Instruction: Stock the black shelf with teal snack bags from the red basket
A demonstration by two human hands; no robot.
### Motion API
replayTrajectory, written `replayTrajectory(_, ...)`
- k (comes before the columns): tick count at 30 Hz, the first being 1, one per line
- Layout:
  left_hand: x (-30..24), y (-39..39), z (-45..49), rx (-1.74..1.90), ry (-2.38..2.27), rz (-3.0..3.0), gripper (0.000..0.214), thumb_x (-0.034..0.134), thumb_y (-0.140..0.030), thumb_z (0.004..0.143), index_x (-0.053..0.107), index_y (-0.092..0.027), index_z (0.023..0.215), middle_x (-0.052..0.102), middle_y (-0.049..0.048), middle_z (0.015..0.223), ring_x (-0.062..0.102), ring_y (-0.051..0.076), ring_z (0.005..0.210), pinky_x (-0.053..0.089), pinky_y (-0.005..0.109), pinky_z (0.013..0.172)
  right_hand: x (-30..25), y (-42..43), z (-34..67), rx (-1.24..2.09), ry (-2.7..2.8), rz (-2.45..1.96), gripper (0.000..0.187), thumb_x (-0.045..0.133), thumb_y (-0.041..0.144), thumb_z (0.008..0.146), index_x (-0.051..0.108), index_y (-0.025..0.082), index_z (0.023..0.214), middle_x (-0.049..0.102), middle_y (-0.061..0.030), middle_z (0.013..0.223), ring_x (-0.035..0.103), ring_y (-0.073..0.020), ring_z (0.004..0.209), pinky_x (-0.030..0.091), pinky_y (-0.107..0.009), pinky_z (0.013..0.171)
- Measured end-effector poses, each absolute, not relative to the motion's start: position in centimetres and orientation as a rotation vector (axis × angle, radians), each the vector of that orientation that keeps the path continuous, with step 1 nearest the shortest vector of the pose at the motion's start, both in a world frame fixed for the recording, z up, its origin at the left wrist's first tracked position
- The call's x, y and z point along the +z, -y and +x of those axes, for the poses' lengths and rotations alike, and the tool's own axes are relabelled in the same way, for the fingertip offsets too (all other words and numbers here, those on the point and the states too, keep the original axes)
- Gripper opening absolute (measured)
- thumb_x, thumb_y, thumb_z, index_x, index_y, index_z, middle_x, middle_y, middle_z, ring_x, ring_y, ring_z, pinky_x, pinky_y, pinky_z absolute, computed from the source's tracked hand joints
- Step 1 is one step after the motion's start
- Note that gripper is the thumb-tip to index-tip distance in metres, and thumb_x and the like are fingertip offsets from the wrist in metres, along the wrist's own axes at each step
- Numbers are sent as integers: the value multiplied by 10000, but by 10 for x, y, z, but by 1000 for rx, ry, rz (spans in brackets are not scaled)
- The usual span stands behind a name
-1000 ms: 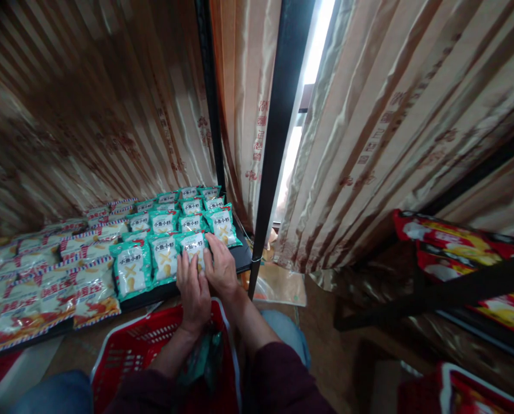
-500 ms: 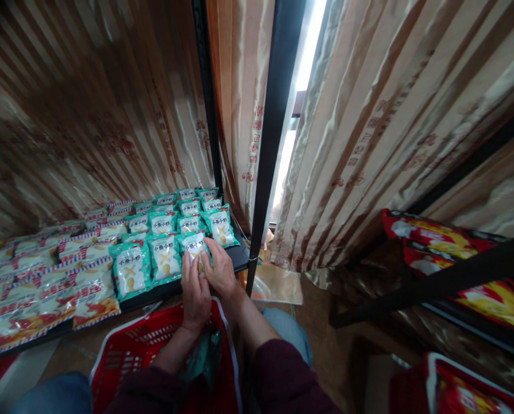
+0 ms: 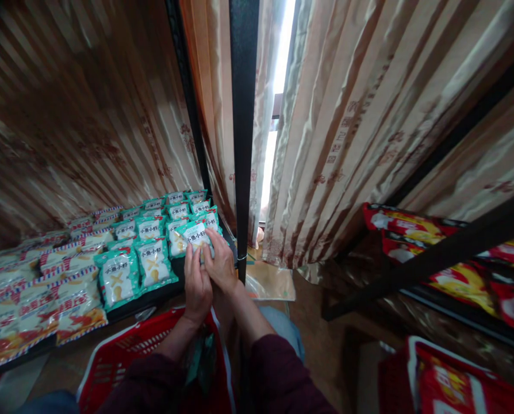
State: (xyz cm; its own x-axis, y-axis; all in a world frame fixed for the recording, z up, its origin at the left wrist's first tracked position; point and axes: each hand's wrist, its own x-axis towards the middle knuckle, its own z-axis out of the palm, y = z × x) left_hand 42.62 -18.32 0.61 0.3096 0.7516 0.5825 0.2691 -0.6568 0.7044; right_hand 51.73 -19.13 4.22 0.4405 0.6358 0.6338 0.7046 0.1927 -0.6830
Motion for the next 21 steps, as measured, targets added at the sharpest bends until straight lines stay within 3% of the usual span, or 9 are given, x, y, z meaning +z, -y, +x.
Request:
replayTrajectory(14,0,161,445,1199,-710,2132,478,281,-252,950,359,-124,1404,345,159,1488,272,208,1399,246,427,1160,32,181,534,-131,1069,-1552,461,426,207,874,459,173,1332,504,-126,1361,429,-221,1302,361,-448,1097)
replayTrajectory(21,0,158,444,1230,-711,2163,457,295,-252,945,411,-139,1373,418,151,1444,331,204,1373,260,420,1152,32,182,528,-116,977,-1625,402,422,220,888,475,133,1276,506,-147,1343,432,-213,1297,348,-414,1105)
